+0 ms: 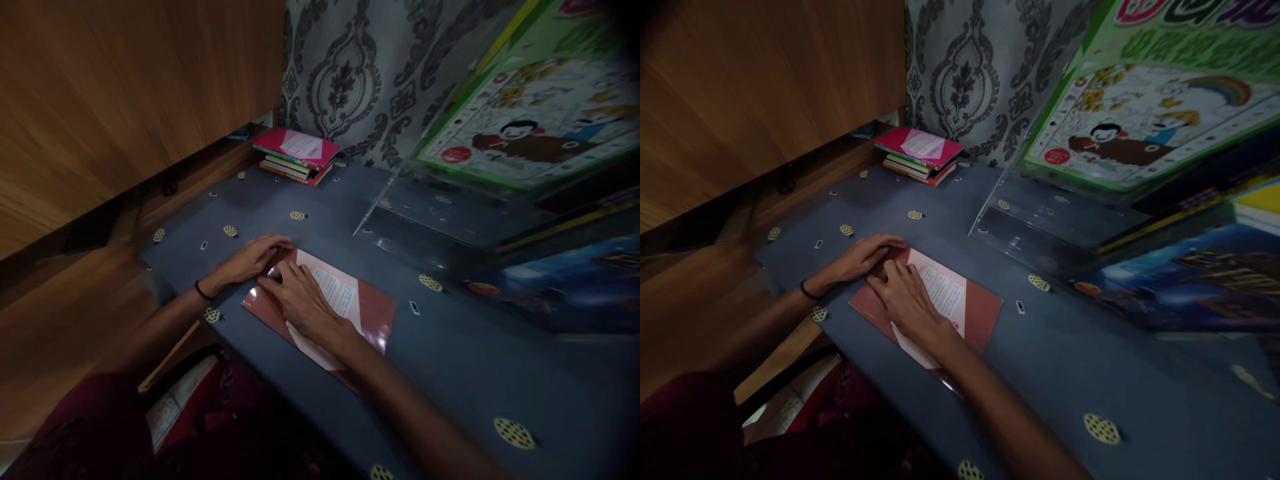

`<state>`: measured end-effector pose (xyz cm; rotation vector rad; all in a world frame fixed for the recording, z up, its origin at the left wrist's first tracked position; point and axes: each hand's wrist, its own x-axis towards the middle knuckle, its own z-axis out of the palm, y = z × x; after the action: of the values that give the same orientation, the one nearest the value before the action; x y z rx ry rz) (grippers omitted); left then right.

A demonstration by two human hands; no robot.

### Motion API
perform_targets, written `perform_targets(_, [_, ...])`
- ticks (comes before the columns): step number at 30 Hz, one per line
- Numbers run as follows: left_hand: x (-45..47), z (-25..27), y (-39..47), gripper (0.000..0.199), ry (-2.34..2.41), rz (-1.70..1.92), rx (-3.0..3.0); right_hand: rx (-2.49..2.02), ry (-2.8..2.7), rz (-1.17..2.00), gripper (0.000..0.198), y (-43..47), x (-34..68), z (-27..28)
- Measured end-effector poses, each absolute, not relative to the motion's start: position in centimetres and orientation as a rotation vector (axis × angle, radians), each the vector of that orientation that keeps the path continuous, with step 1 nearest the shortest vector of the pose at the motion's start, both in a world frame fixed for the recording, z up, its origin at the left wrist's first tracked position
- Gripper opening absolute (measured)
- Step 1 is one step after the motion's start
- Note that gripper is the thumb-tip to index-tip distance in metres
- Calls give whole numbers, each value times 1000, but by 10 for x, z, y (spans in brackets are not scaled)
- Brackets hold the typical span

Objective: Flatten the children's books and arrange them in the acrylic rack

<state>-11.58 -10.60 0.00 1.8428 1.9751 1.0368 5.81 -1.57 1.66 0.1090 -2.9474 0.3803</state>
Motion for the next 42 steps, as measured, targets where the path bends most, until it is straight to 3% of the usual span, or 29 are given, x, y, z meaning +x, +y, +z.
perform_targets(10, [-70, -1, -167, 33, 2527, 807, 1842, 138, -2937, 368, 30, -12, 57, 11])
perform_targets(16, [-60, -8, -170, 36, 2502, 710, 1893, 71, -2918, 329, 27, -5, 54, 11])
perform_targets(30, [-65, -12, -171, 39, 2481, 675, 1916, -231, -2873, 191, 39, 29, 38, 7])
perform_targets(37, [-80, 2, -136, 38, 2274, 772, 1972, -266, -2921, 153, 39, 27, 39, 7])
perform_targets(42, [-82, -6, -116, 37, 2375, 700, 1949, -291, -2934, 66, 38, 25, 40, 8])
